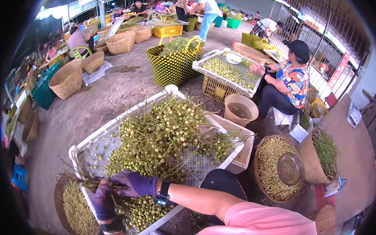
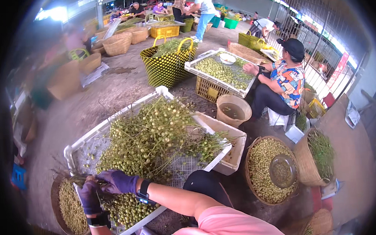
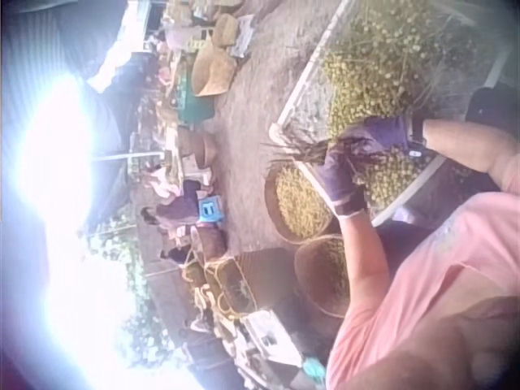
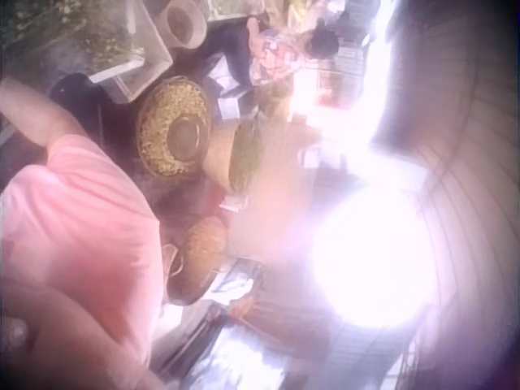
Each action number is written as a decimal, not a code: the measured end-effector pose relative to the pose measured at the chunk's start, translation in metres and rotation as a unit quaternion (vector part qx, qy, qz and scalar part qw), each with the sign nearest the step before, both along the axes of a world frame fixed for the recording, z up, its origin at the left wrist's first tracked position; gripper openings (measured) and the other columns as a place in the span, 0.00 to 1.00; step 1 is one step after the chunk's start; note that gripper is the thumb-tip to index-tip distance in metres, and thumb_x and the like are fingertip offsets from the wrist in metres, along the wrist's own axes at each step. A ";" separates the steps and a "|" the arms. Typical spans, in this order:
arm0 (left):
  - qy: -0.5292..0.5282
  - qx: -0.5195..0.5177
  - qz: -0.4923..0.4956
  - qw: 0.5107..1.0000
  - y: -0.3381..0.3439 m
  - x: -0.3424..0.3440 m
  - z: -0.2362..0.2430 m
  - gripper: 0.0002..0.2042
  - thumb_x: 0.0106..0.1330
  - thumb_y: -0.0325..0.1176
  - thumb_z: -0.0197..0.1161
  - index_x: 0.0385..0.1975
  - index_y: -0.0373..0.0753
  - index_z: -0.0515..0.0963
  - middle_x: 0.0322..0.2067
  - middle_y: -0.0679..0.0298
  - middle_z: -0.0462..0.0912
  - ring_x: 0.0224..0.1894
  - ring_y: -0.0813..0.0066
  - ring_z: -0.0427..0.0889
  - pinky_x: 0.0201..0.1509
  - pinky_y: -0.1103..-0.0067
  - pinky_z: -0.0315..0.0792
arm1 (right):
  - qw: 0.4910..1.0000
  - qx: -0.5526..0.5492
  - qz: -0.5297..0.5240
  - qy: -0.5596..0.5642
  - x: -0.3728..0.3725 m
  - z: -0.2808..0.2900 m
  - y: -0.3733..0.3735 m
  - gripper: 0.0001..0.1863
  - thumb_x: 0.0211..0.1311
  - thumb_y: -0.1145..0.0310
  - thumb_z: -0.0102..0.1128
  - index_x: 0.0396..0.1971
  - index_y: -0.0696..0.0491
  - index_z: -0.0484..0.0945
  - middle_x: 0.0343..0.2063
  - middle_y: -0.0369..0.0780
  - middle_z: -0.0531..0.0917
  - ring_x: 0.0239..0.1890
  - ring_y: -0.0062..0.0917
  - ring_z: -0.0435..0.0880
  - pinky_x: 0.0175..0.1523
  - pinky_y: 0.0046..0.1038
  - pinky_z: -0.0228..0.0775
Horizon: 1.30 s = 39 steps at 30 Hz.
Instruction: Picking small green fruits from stems and placing them into a crate.
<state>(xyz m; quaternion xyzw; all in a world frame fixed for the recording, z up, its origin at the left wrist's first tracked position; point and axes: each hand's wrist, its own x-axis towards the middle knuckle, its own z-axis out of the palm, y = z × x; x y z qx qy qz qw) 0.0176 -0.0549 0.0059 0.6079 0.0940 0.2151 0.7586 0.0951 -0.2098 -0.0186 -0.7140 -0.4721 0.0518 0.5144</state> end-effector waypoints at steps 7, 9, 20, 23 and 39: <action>0.049 0.054 0.065 0.995 -0.017 -0.006 0.007 0.07 0.55 0.19 0.61 0.33 0.34 0.75 0.26 0.69 0.76 0.26 0.83 0.73 0.29 0.87 0.67 | 0.949 -0.130 -0.172 -0.230 -0.023 -0.013 0.025 0.12 0.56 0.71 0.54 0.41 0.54 0.75 0.39 0.40 0.74 0.35 0.34 0.76 0.40 0.34 0.70; 0.078 0.047 0.079 0.993 -0.024 -0.004 0.005 0.07 0.55 0.20 0.64 0.32 0.35 0.75 0.24 0.69 0.76 0.25 0.83 0.73 0.29 0.86 0.68 | 0.938 -0.167 -0.188 -0.240 -0.026 -0.018 0.025 0.10 0.58 0.70 0.52 0.40 0.53 0.75 0.38 0.40 0.75 0.32 0.34 0.78 0.36 0.35 0.71; 0.075 0.068 0.116 0.988 -0.013 -0.003 0.009 0.09 0.54 0.21 0.61 0.33 0.39 0.70 0.24 0.69 0.72 0.21 0.81 0.69 0.26 0.84 0.67 | 0.945 -0.178 -0.149 -0.231 -0.012 -0.015 0.007 0.08 0.59 0.63 0.51 0.30 0.47 0.78 0.17 0.41 0.78 0.21 0.34 0.79 0.31 0.39 0.66; 0.100 0.073 0.071 0.990 -0.033 0.000 0.027 0.12 0.50 0.20 0.61 0.34 0.38 0.69 0.25 0.67 0.73 0.21 0.78 0.75 0.27 0.82 0.74 | 0.939 -0.203 -0.157 -0.230 -0.012 -0.014 0.006 0.08 0.56 0.60 0.53 0.28 0.44 0.80 0.13 0.39 0.77 0.23 0.34 0.80 0.36 0.40 0.64; 0.037 0.350 -0.124 0.928 0.023 0.004 -0.006 0.09 0.58 0.29 0.64 0.37 0.36 0.77 0.32 0.67 0.80 0.31 0.78 0.76 0.36 0.81 0.71 | 0.995 0.045 -0.023 -0.085 0.028 -0.009 -0.003 0.29 0.52 0.66 0.66 0.56 0.55 0.70 0.47 0.49 0.77 0.50 0.39 0.77 0.55 0.37 0.68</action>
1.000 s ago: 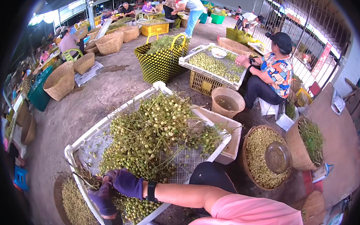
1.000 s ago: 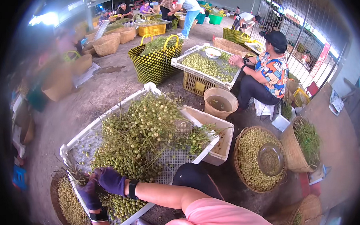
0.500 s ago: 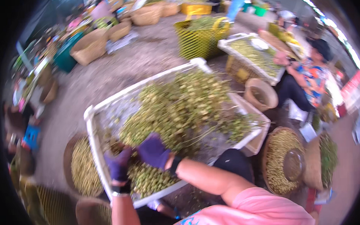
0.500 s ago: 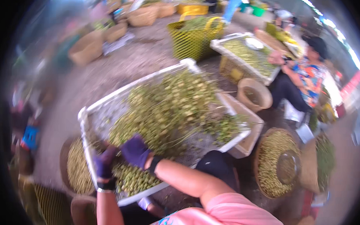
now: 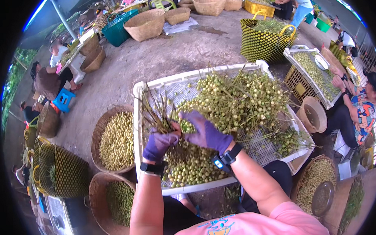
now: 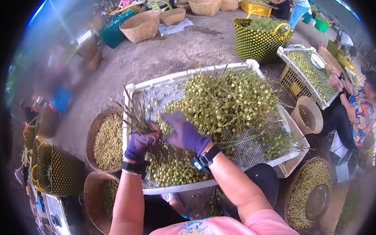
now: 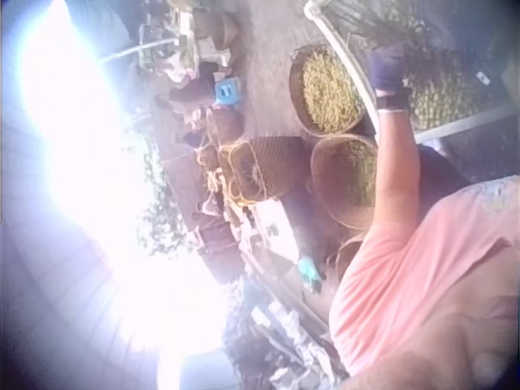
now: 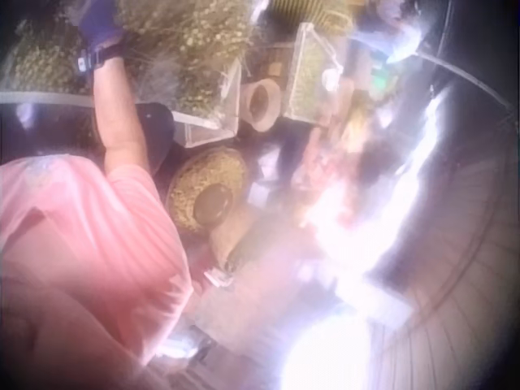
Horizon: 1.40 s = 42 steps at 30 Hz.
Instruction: Picking small green fruits from stems and placing them into a crate.
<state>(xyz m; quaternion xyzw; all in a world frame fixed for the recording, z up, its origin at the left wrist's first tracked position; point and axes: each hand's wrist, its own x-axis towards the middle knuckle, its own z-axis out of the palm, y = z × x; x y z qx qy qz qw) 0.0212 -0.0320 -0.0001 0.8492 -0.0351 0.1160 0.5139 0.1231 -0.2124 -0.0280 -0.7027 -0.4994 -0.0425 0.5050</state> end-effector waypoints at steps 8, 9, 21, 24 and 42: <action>0.112 -0.247 0.100 0.957 -0.003 -0.011 0.004 0.03 0.56 0.24 0.64 0.29 0.36 0.78 0.24 0.67 0.80 0.25 0.81 0.77 0.29 0.83 0.71 | 0.973 -0.179 -0.040 -0.142 -0.019 -0.006 0.006 0.08 0.56 0.61 0.60 0.34 0.45 0.80 0.19 0.38 0.80 0.25 0.33 0.82 0.32 0.35 0.70; 0.117 -0.256 0.104 0.954 -0.007 -0.007 0.005 0.03 0.56 0.25 0.65 0.28 0.36 0.78 0.23 0.68 0.80 0.24 0.81 0.76 0.28 0.83 0.70 | 0.964 -0.200 -0.078 -0.155 -0.022 -0.010 0.005 0.08 0.55 0.62 0.60 0.35 0.44 0.80 0.21 0.38 0.80 0.26 0.34 0.82 0.32 0.36 0.71; 0.091 -0.198 0.158 0.963 -0.019 -0.005 0.005 0.01 0.57 0.24 0.62 0.26 0.36 0.77 0.23 0.72 0.77 0.25 0.85 0.73 0.28 0.84 0.67 | 0.957 -0.242 -0.157 0.015 -0.013 -0.011 -0.010 0.10 0.57 0.58 0.59 0.33 0.48 0.80 0.24 0.42 0.83 0.30 0.38 0.83 0.36 0.37 0.73; 0.088 -0.197 0.173 0.961 -0.012 -0.007 0.012 0.03 0.55 0.25 0.66 0.26 0.36 0.77 0.21 0.71 0.78 0.23 0.83 0.74 0.27 0.84 0.68 | 0.978 -0.147 -0.149 -0.012 -0.006 -0.016 -0.006 0.13 0.59 0.56 0.60 0.39 0.47 0.80 0.26 0.43 0.83 0.29 0.40 0.83 0.35 0.37 0.73; 0.006 -0.173 0.156 0.972 0.014 -0.016 0.016 0.05 0.53 0.29 0.65 0.27 0.37 0.77 0.22 0.69 0.78 0.24 0.80 0.75 0.29 0.83 0.68 | 0.949 -0.251 -0.079 0.172 0.011 -0.074 -0.021 0.13 0.61 0.60 0.53 0.40 0.49 0.82 0.43 0.45 0.81 0.42 0.37 0.82 0.43 0.36 0.75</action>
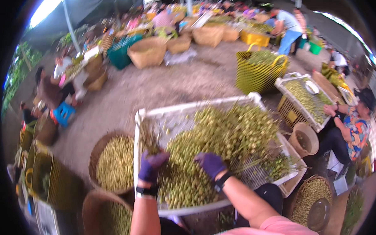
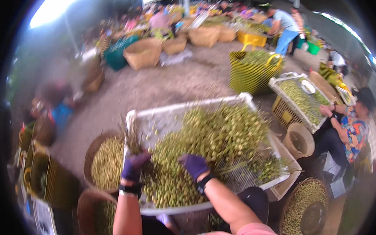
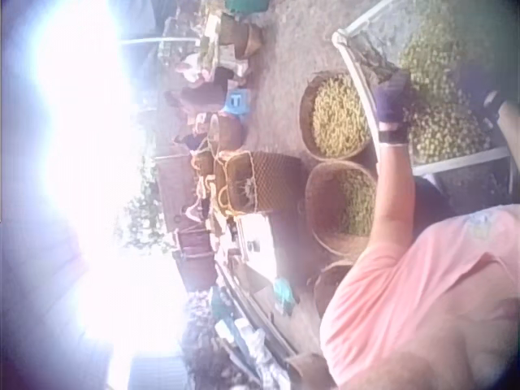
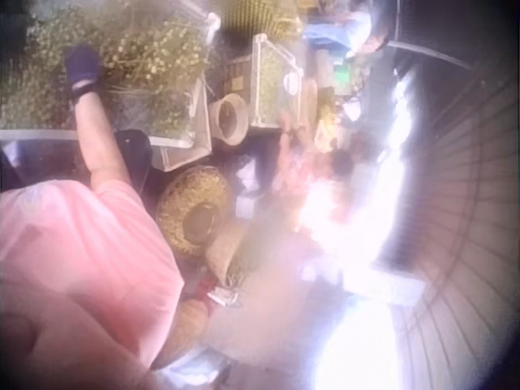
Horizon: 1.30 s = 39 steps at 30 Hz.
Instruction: Picking small green fruits from stems and placing them into a crate.
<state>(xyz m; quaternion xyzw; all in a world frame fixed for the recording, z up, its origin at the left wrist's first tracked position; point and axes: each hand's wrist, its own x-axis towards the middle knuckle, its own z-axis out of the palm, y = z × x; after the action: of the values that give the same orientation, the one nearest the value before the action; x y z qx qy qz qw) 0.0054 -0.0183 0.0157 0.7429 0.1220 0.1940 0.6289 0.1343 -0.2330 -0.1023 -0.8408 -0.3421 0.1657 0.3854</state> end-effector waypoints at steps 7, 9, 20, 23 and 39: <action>0.015 -0.180 -0.032 0.983 0.011 -0.015 0.014 0.09 0.55 0.29 0.60 0.34 0.33 0.75 0.22 0.66 0.77 0.22 0.78 0.74 0.25 0.79 0.71 | 0.982 -0.043 -0.082 -0.166 -0.010 0.049 0.000 0.26 0.52 0.56 0.65 0.52 0.51 0.75 0.50 0.50 0.77 0.50 0.43 0.78 0.55 0.36 0.71; 0.021 -0.176 -0.076 0.981 0.011 -0.017 0.013 0.07 0.57 0.27 0.61 0.35 0.35 0.78 0.28 0.69 0.79 0.29 0.83 0.75 0.34 0.84 0.70 | 0.977 0.039 -0.053 -0.204 -0.011 0.075 0.008 0.33 0.50 0.57 0.68 0.57 0.53 0.71 0.55 0.51 0.74 0.54 0.44 0.76 0.58 0.37 0.69; 0.021 -0.068 -0.183 0.981 -0.007 0.000 -0.010 0.09 0.54 0.27 0.66 0.35 0.35 0.80 0.34 0.66 0.83 0.33 0.77 0.81 0.38 0.80 0.74 | 0.942 0.263 0.165 0.131 -0.035 0.084 0.023 0.26 0.52 0.66 0.69 0.53 0.53 0.75 0.47 0.44 0.81 0.47 0.30 0.81 0.53 0.32 0.72; 0.043 -0.054 -0.141 0.988 -0.026 0.007 0.006 0.07 0.54 0.26 0.66 0.33 0.35 0.80 0.28 0.66 0.82 0.29 0.79 0.79 0.36 0.80 0.73 | 0.958 0.235 0.107 0.127 -0.027 0.072 0.017 0.15 0.54 0.67 0.65 0.42 0.54 0.81 0.34 0.42 0.85 0.36 0.29 0.84 0.42 0.31 0.75; -0.052 0.099 -0.023 0.993 -0.009 0.005 -0.025 0.07 0.52 0.29 0.70 0.27 0.36 0.78 0.21 0.68 0.79 0.23 0.82 0.75 0.26 0.82 0.70 | 0.998 0.056 0.014 -0.011 -0.019 0.059 0.011 0.11 0.56 0.62 0.63 0.35 0.53 0.82 0.31 0.47 0.83 0.33 0.37 0.84 0.36 0.32 0.74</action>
<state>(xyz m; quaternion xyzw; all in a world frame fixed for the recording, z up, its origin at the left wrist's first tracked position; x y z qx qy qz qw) 0.0109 -0.0269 -0.0091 0.7933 0.0528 0.2289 0.5617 0.1150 -0.2223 -0.0429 -0.8146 -0.3668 0.1422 0.4261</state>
